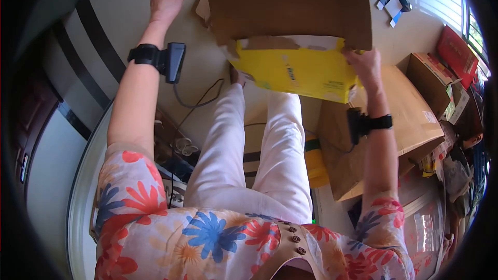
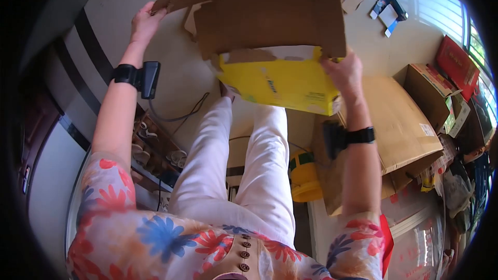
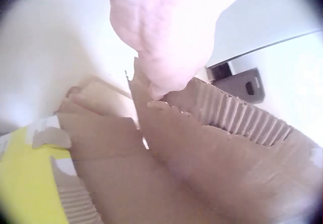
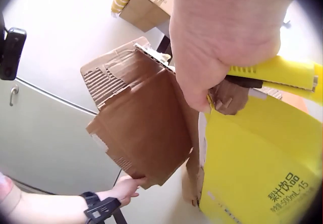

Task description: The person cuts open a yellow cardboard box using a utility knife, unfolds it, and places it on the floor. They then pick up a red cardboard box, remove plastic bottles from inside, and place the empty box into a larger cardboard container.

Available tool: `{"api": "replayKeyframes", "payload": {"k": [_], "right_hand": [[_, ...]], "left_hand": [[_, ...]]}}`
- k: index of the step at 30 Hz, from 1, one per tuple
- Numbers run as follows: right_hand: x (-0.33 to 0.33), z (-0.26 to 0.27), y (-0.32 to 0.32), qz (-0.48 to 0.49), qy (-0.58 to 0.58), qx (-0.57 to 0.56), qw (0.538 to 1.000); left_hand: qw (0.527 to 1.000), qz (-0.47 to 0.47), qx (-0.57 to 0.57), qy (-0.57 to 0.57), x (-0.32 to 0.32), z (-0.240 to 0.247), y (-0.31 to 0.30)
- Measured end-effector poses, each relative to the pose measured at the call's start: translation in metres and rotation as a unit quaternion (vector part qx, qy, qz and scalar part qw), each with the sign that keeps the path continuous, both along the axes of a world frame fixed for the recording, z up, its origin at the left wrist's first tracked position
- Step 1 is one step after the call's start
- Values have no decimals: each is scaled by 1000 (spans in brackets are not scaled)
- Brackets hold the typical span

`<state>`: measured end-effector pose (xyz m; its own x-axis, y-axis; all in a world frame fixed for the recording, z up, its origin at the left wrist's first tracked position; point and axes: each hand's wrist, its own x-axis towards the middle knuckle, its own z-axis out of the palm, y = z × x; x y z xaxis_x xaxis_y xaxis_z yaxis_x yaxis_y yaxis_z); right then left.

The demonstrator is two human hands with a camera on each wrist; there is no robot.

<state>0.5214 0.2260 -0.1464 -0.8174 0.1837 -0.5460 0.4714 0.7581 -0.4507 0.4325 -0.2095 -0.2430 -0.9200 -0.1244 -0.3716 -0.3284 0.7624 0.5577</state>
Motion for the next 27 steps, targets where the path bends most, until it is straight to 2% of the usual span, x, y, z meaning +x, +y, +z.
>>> {"api": "replayKeyframes", "payload": {"k": [2,4,5,7,8,10,12,14,15,16,18,20,22,24,26,27], "right_hand": [[-28,14,13,24,-4,-7,1000],[-49,18,32,67,-10,-31,997],[-56,18,36,65,-3,-32,997],[-71,24,37,172,60,77,980],[-76,24,39,170,66,80,980],[-82,18,50,125,56,201,970],[-80,1,86,101,87,241,961],[-77,-9,117,-54,89,224,969],[-75,-4,118,-99,58,212,970],[-71,-2,118,-101,57,215,970],[-64,0,115,-171,58,116,977],[-63,-1,109,-182,80,82,977],[-65,-7,107,-207,56,70,974],[-66,-14,102,-219,61,48,973],[-69,-27,104,-230,67,28,971],[-69,-35,109,-230,68,28,970]], "left_hand": [[999,-8,25,26,-9,11,-20],[989,0,146,6,-12,16,-37],[989,-3,145,12,-12,22,-41],[996,-6,89,7,-9,43,-43],[996,-7,90,13,-7,49,-45],[978,57,200,17,-4,55,-53],[956,104,274,27,2,63,-65],[959,109,263,16,11,59,-90],[972,119,203,12,18,52,-103],[981,128,144,8,24,47,-105],[985,129,114,-8,40,41,-105],[988,131,82,-23,52,23,-103],[993,75,86,-11,63,8,-91],[989,-3,-111,-102,66,17,-46],[978,-167,-124,34,81,-10,-17],[976,-186,-102,54,89,-24,2]]}}
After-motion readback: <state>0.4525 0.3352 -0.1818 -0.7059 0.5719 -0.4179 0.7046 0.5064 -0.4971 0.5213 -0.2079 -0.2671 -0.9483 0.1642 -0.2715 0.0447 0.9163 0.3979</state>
